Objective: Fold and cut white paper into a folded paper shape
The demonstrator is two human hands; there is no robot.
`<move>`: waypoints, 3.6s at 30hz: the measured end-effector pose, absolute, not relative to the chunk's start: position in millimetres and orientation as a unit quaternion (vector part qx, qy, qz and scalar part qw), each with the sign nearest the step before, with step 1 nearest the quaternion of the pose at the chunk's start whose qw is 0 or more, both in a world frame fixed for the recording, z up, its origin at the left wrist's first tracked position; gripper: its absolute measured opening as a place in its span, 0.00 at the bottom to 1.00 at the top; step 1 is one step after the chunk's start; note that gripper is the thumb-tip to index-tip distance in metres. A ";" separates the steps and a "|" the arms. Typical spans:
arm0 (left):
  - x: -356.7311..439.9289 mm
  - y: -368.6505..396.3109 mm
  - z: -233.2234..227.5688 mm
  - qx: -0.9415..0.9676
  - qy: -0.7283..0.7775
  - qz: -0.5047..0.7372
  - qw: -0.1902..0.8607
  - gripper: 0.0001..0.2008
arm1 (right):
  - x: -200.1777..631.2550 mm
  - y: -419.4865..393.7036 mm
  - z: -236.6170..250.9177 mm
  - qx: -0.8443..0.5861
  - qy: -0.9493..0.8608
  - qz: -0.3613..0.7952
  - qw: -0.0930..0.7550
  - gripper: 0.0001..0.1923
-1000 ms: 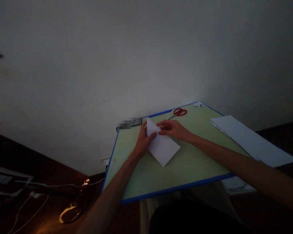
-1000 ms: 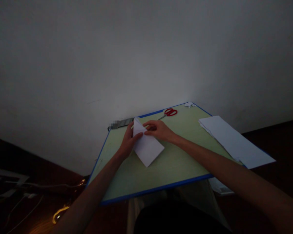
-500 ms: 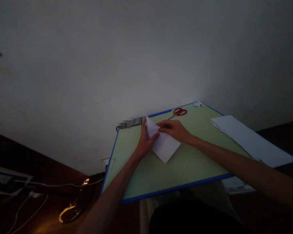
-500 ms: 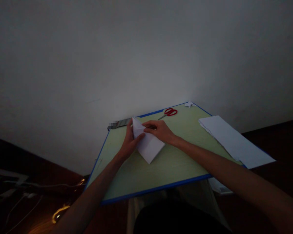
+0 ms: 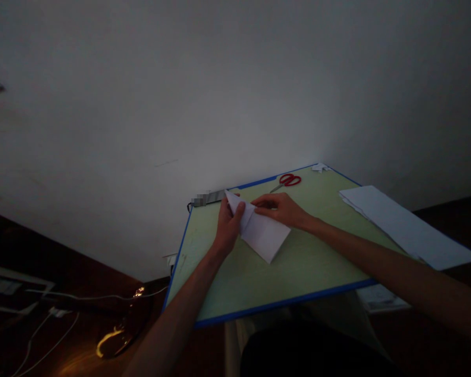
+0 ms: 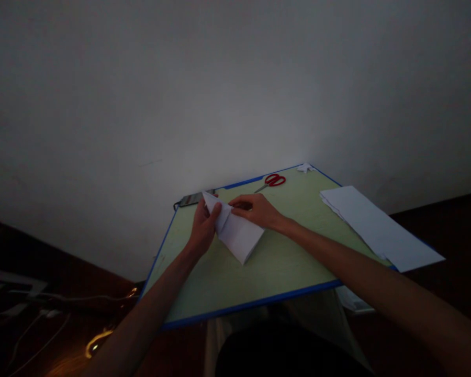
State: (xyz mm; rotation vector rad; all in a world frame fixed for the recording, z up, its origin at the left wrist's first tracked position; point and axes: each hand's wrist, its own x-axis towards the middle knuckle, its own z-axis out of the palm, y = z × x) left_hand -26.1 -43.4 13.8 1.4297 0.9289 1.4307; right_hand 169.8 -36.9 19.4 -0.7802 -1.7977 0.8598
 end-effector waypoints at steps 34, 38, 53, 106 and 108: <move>-24.5 -48.1 17.7 0.606 0.400 0.575 0.376 0.22 | 166.3 -35.7 15.1 -0.362 -0.710 0.345 0.496 0.09; -23.7 -50.0 19.3 0.612 0.393 0.570 0.382 0.23 | 166.1 -33.9 15.8 -0.362 -0.706 0.357 0.494 0.08; -23.5 -51.2 20.3 0.601 0.409 0.584 0.361 0.21 | 161.4 -45.3 20.4 -0.362 -0.733 0.276 0.505 0.08; -35.7 -45.5 40.2 0.510 0.373 0.638 0.440 0.17 | 155.5 -49.0 25.4 -0.324 -0.772 0.260 0.481 0.06; -35.9 -45.4 38.1 0.525 0.387 0.610 0.449 0.19 | 156.4 -48.3 24.2 -0.325 -0.767 0.266 0.486 0.07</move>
